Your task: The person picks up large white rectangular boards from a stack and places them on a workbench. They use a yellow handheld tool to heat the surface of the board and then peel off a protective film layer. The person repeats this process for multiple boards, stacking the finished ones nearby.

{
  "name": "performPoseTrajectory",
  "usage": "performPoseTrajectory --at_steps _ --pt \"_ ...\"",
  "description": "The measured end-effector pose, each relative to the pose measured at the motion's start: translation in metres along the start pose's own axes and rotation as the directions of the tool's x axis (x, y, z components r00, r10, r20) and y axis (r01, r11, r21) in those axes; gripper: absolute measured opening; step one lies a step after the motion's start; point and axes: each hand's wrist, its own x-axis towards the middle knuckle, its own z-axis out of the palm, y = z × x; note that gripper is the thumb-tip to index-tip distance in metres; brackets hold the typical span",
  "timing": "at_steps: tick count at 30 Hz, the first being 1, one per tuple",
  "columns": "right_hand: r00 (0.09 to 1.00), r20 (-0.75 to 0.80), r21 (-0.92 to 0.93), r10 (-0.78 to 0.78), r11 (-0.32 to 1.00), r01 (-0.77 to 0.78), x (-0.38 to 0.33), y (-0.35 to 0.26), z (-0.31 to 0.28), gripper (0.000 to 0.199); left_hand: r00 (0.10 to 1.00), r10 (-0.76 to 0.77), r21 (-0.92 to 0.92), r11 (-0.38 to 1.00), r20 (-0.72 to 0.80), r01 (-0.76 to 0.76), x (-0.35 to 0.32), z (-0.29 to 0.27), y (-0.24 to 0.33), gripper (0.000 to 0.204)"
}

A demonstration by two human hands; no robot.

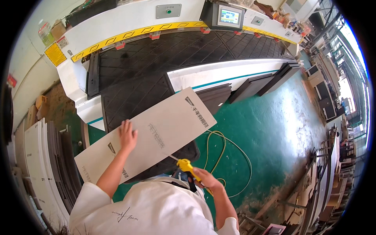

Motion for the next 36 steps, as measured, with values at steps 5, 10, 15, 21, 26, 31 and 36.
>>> performPoseTrajectory --at_steps 5,10,15,21,26,31,36 --pt "0.911 -0.355 0.151 -0.208 0.949 0.275 0.065 -0.043 -0.081 0.053 0.985 0.172 -0.001 0.985 0.034 -0.172 0.078 0.049 0.097 0.061" --pt "0.984 -0.034 -0.12 -0.176 0.978 0.171 0.075 -0.078 -0.128 0.049 0.976 0.206 -0.058 0.978 0.071 -0.202 0.135 0.1 0.177 0.063" --pt "0.999 -0.037 -0.288 0.008 0.958 -0.018 0.008 -0.088 -0.187 0.049 0.969 0.241 -0.016 0.97 0.055 -0.241 0.16 0.131 0.245 0.057" --pt "0.966 -0.254 -0.26 -0.054 0.966 -0.014 -0.044 -0.1 -0.215 0.049 0.884 0.45 -0.094 0.893 0.131 -0.44 0.121 0.142 0.34 0.052" --pt "0.97 -0.22 -0.234 -0.104 0.971 0.051 -0.023 -0.083 -0.235 0.046 0.859 0.469 -0.203 0.879 0.205 -0.431 0.028 0.115 0.349 0.053" --pt "0.985 0.172 -0.243 -0.007 0.969 0.049 0.041 -0.07 -0.197 0.048 0.982 0.131 -0.174 0.979 0.135 -0.106 -0.043 0.055 0.241 0.055" --pt "0.989 0.146 -0.281 0.021 0.959 0.022 0.093 -0.024 -0.105 0.044 0.942 -0.334 0.0 0.942 -0.036 0.334 -0.175 -0.003 0.094 0.056"
